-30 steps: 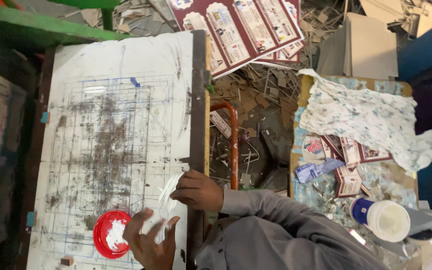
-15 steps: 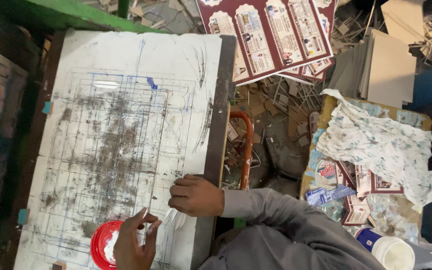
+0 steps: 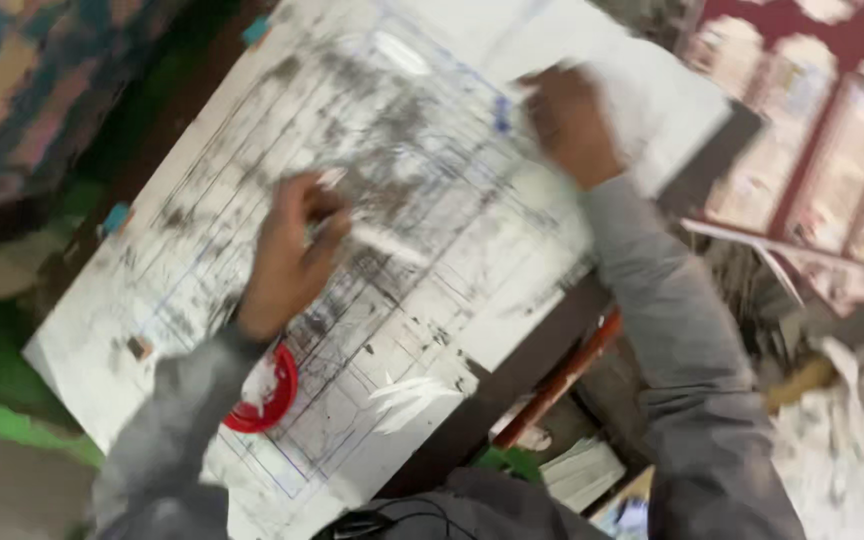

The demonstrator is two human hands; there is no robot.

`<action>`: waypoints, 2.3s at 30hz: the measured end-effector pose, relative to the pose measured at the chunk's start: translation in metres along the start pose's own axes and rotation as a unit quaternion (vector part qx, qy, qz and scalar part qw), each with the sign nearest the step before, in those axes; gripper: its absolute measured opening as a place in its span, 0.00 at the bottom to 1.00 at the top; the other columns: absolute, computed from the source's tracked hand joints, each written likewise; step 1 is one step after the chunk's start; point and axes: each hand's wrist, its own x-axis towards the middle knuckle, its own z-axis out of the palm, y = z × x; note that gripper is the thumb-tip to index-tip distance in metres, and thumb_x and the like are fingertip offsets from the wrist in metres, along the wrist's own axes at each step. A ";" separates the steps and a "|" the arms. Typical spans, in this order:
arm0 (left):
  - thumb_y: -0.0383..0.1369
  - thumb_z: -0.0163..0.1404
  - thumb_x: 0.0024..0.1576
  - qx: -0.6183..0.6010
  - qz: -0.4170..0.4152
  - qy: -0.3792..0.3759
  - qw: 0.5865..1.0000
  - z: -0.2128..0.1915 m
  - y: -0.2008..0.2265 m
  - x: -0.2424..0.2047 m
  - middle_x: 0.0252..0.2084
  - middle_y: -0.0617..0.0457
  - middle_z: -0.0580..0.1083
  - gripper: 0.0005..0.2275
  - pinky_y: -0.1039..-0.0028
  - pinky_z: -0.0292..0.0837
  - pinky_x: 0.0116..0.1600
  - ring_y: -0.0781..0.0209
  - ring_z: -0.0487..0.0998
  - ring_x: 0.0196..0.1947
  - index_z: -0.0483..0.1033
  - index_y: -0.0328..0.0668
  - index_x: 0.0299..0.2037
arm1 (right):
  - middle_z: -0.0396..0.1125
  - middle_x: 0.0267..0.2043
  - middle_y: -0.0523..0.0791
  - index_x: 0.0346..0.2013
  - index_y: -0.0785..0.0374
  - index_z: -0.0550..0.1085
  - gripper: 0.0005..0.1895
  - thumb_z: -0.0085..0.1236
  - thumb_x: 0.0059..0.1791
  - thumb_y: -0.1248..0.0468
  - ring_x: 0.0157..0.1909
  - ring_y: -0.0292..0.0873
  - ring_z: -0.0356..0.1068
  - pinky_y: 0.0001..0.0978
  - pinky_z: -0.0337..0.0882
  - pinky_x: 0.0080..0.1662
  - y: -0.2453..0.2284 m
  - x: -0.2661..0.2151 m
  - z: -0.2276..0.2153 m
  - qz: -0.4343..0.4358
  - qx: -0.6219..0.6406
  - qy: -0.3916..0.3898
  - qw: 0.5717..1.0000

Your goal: The person cuts small white paper strips with scissors, then repeatedly applies a white paste from a red lid onto the strips and presses them onto a marked white board. The person handles the strips one at a time, aligning them along blue grid lines on the board.

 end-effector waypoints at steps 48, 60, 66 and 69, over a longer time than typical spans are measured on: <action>0.25 0.54 0.67 -0.067 0.008 -0.138 0.988 0.122 -0.007 0.116 0.43 0.49 0.78 0.28 0.69 0.75 0.53 0.62 0.81 0.44 0.50 0.36 0.73 | 0.66 0.17 0.43 0.22 0.57 0.75 0.24 0.62 0.44 0.40 0.15 0.48 0.66 0.42 0.66 0.22 -0.023 0.051 -0.045 -0.127 -0.125 -0.449 0.876; 0.23 0.51 0.72 -0.061 0.015 -0.080 0.995 0.086 -0.054 0.128 0.46 0.49 0.76 0.25 0.73 0.74 0.56 0.62 0.79 0.50 0.49 0.33 0.73 | 0.67 0.24 0.42 0.30 0.60 0.76 0.16 0.60 0.55 0.52 0.25 0.44 0.68 0.38 0.67 0.28 -0.017 0.050 -0.047 -0.221 -0.166 -0.185 0.943; 0.25 0.50 0.75 -0.057 -0.004 -0.018 0.998 0.031 -0.093 0.143 0.43 0.51 0.75 0.21 0.73 0.72 0.49 0.66 0.76 0.43 0.52 0.36 0.71 | 0.67 0.31 0.44 0.39 0.63 0.75 0.09 0.67 0.49 0.64 0.29 0.42 0.69 0.33 0.68 0.31 -0.032 0.059 -0.046 -0.204 -0.107 -0.149 0.962; 0.24 0.49 0.70 -0.063 -0.062 0.005 0.996 0.021 -0.101 0.145 0.42 0.53 0.74 0.23 0.72 0.70 0.40 0.66 0.73 0.36 0.51 0.36 0.71 | 0.66 0.31 0.44 0.39 0.64 0.76 0.09 0.67 0.48 0.65 0.29 0.43 0.68 0.33 0.69 0.31 -0.037 0.059 -0.043 -0.185 -0.110 -0.149 0.965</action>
